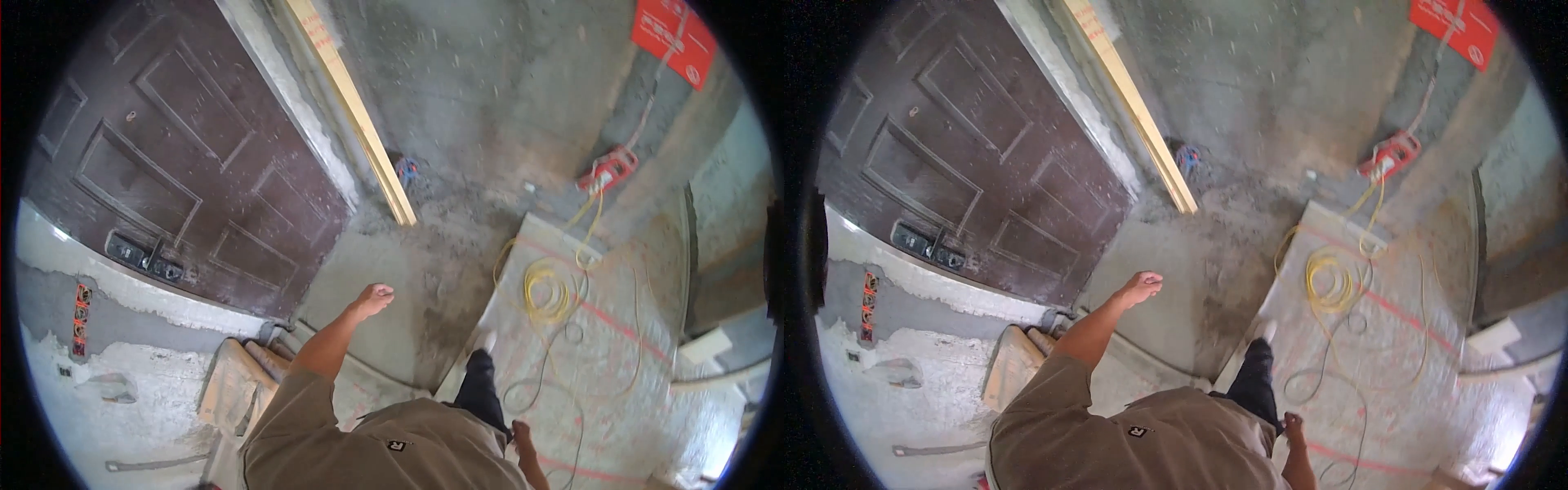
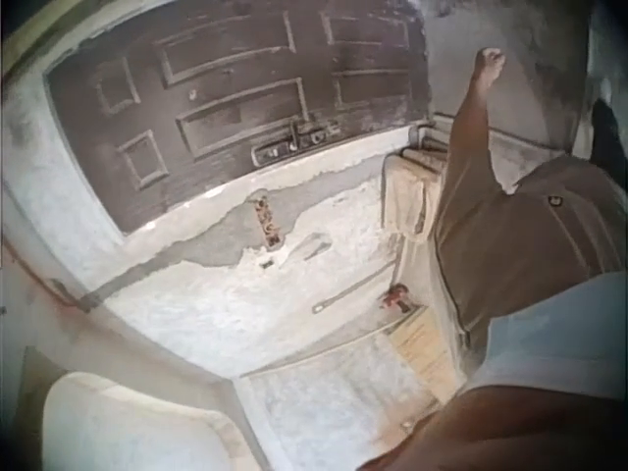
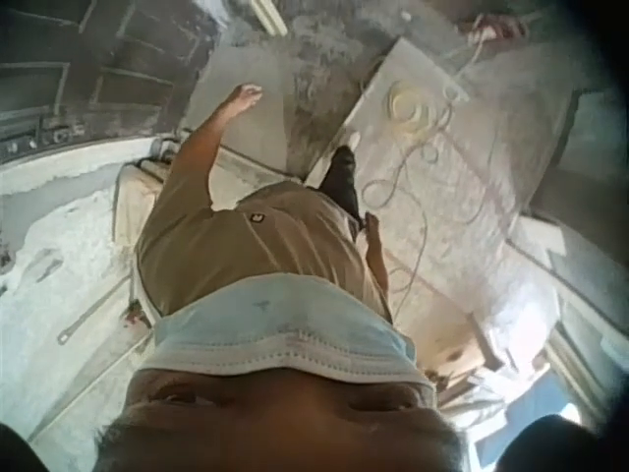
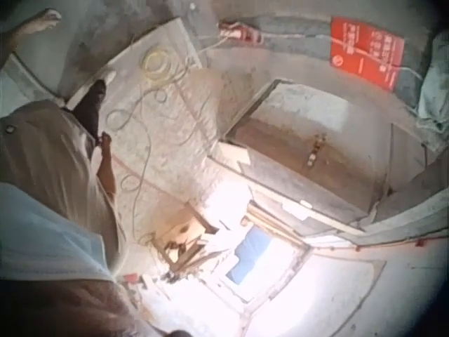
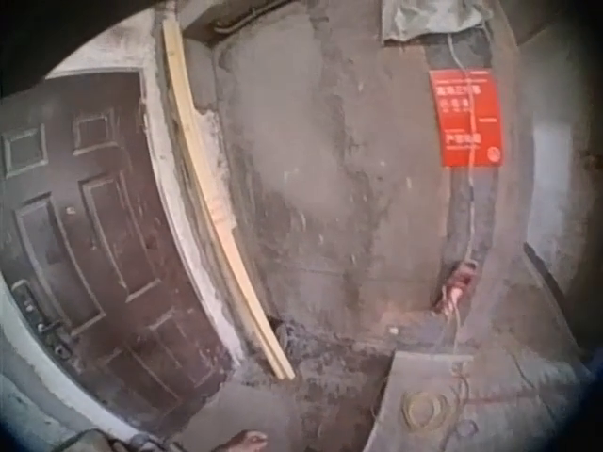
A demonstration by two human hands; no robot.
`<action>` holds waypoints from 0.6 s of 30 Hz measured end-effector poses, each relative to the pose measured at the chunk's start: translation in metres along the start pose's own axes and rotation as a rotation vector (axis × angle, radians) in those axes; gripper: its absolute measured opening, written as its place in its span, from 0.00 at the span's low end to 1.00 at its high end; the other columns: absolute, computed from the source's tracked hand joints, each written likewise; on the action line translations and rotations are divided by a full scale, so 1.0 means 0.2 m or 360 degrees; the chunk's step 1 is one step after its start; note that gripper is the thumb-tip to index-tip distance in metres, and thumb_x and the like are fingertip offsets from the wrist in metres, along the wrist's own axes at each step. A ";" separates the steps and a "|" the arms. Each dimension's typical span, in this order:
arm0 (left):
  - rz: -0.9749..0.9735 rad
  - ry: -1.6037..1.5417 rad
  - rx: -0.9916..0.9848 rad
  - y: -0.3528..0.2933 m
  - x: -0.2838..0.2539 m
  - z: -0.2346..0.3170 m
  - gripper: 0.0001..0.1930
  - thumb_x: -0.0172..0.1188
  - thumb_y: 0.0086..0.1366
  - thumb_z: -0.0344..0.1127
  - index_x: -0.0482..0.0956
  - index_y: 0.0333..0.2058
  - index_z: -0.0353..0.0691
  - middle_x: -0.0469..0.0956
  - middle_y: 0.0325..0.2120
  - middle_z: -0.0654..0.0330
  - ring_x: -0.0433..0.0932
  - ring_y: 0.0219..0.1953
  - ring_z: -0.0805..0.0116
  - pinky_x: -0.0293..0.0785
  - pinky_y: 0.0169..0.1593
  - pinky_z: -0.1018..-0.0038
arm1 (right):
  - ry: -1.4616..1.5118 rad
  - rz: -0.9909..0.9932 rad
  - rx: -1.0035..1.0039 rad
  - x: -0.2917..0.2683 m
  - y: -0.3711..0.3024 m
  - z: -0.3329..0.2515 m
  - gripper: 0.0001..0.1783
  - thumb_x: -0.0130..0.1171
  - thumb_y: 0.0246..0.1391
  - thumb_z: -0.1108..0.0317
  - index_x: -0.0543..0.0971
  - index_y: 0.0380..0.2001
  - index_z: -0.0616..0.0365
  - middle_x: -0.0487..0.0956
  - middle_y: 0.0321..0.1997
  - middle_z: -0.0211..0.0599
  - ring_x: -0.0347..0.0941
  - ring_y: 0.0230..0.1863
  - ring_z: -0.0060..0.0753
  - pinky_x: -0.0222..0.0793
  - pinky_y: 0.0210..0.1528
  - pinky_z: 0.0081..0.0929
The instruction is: Applying glue to wood strips and using a nail gun for installation on a construction site.
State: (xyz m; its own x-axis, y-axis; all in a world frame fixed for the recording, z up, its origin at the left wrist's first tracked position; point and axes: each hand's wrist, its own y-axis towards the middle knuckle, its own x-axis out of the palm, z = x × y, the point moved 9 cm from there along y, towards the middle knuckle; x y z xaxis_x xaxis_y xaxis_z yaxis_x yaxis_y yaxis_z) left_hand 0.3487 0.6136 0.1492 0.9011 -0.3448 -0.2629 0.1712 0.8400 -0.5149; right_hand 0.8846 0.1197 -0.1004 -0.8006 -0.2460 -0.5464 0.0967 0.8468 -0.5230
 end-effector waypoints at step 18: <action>0.2003 -0.0191 0.0850 1.28 -2.21 2.27 0.45 0.69 0.57 0.43 0.55 0.64 0.25 0.64 0.62 0.34 0.66 0.64 0.42 0.63 0.66 0.60 | 0.1363 0.0521 0.0200 -1.29 2.03 -1.14 0.10 0.55 0.62 0.66 0.73 0.44 0.57 0.76 0.27 0.37 0.71 0.22 0.29 0.66 0.20 0.26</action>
State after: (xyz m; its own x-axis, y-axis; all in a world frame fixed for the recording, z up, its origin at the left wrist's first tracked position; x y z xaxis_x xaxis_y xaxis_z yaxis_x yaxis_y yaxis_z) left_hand 0.1749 1.1713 0.5043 0.5849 0.7782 -0.2286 -0.6736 0.6231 0.3976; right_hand 0.9962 0.6348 -0.0224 -0.8811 0.4715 -0.0352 0.4185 0.7430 -0.5224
